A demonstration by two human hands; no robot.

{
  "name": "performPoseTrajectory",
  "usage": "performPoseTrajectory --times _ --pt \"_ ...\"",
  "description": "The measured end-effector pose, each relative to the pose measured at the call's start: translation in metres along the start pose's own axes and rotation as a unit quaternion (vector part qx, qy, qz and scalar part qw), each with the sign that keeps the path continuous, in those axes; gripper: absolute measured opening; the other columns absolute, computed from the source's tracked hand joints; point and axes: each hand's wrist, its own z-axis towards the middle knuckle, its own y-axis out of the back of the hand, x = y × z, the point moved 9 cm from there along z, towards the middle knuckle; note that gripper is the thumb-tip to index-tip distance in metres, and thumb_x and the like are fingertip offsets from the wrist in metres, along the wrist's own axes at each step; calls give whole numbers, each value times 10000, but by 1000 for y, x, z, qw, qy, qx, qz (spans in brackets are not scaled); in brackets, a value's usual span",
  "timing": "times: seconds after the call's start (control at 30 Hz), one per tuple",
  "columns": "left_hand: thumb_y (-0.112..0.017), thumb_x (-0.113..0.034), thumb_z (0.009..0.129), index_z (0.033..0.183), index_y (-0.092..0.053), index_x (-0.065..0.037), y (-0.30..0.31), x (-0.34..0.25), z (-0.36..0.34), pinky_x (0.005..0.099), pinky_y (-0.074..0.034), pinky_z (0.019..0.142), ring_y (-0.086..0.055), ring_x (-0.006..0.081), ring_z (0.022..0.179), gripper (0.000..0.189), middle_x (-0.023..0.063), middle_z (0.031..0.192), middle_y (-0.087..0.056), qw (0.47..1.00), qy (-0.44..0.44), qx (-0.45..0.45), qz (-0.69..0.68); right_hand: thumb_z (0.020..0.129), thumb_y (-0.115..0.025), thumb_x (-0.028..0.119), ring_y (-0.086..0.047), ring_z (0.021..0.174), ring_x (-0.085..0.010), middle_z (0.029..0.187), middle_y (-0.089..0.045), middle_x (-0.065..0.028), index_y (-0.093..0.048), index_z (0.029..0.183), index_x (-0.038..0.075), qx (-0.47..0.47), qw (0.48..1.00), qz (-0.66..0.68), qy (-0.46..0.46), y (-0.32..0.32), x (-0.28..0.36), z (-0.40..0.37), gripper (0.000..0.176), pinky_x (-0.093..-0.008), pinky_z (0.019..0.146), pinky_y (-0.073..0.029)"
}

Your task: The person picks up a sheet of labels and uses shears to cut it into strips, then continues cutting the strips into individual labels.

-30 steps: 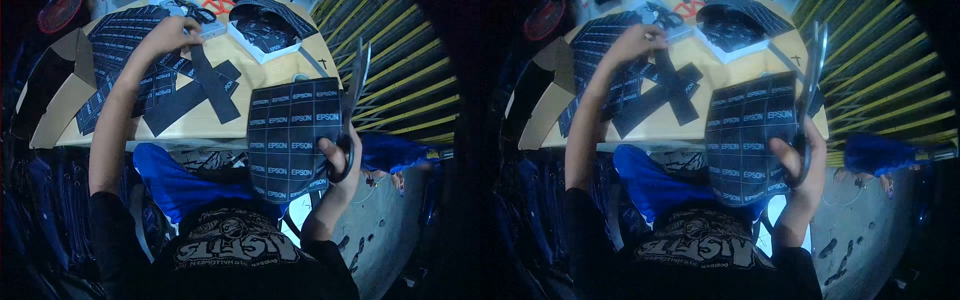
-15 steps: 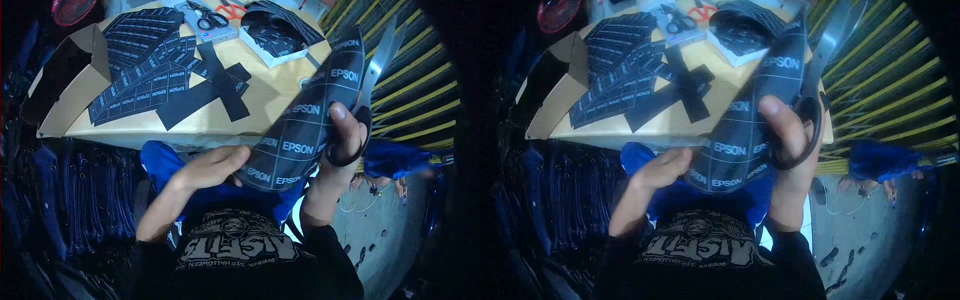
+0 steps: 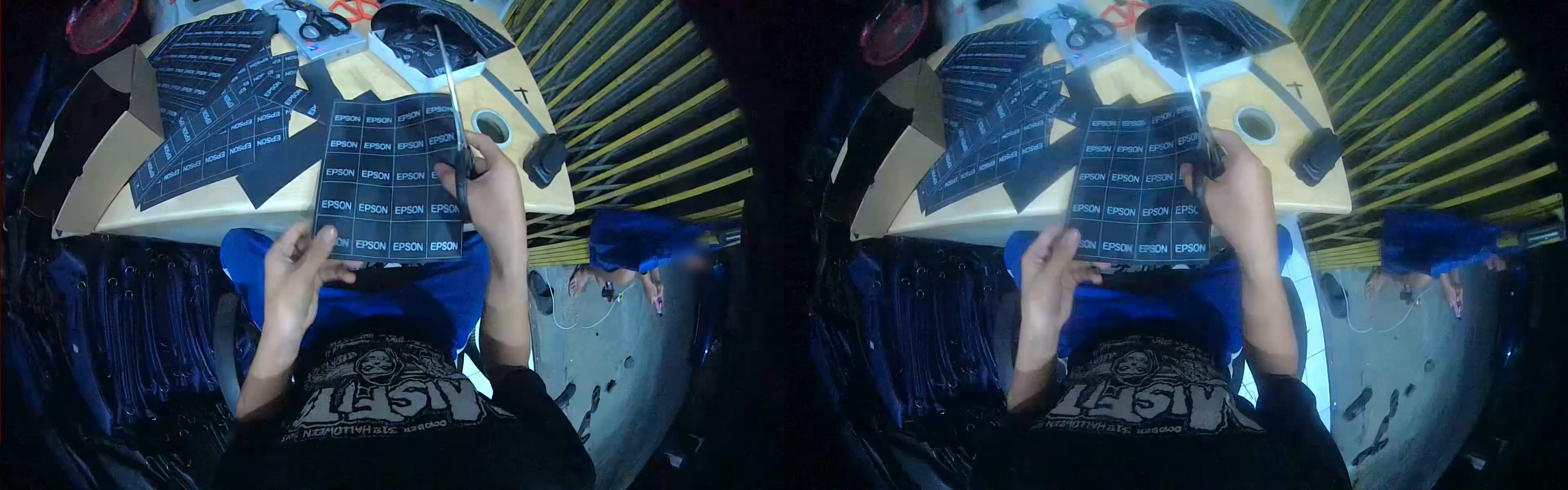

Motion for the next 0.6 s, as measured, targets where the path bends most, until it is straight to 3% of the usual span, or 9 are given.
performPoseTrajectory --times 0.07,0.1,0.2,0.37,0.43,0.5,0.6 --pt "-506 -181 931 1075 -512 39 -2 28 -13 265 -523 506 -664 275 787 263 190 936 -622 993 83 27 -74 744 -701 41 -601 698 -84 771 -674 -98 -548 1111 -28 -17 996 -47 71 -2 7 3 403 -219 598 -453" --pt "-492 -203 939 1124 -485 36 -2 55 -19 282 -537 610 -651 288 843 303 197 977 -613 982 152 56 -94 744 -701 41 -601 698 -84 771 -674 -98 -548 1111 -28 -14 997 -46 68 -5 6 4 403 -219 598 -453" --pt "-505 -208 935 1090 -535 36 -29 76 -28 332 -503 769 -603 285 980 290 177 1072 -598 965 186 128 -137 724 -716 57 -607 688 -87 763 -673 -109 -574 1071 -34 -16 993 -88 83 -11 17 8 385 -243 605 -462" --pt "-547 -212 918 988 -595 15 -55 79 -5 307 -500 697 -633 240 887 242 145 972 -633 970 163 129 -126 713 -748 102 -617 679 -109 753 -667 -121 -588 1049 -32 -28 990 -105 92 -14 27 8 397 -247 616 -465" --pt "-581 -193 901 1008 -588 20 -53 73 2 296 -503 674 -647 220 807 239 135 876 -640 985 141 64 -83 725 -750 209 -658 748 -293 808 -649 -192 -599 1017 -2 -52 992 -83 76 -5 24 5 389 -338 636 -485" --pt "-579 -171 901 992 -587 23 -58 73 4 293 -512 671 -647 210 800 215 137 878 -638 986 125 71 -88 716 -773 249 -641 695 -252 756 -636 -167 -580 1021 -2 -86 990 -73 88 2 16 -1 439 -323 619 -476" --pt "-577 -136 898 980 -593 39 -58 65 5 284 -530 667 -647 204 786 194 139 886 -640 989 107 27 -102 718 -774 198 -509 583 -157 652 -553 -91 -526 1027 9 -92 991 -31 87 21 9 -33 439 -292 565 -437"
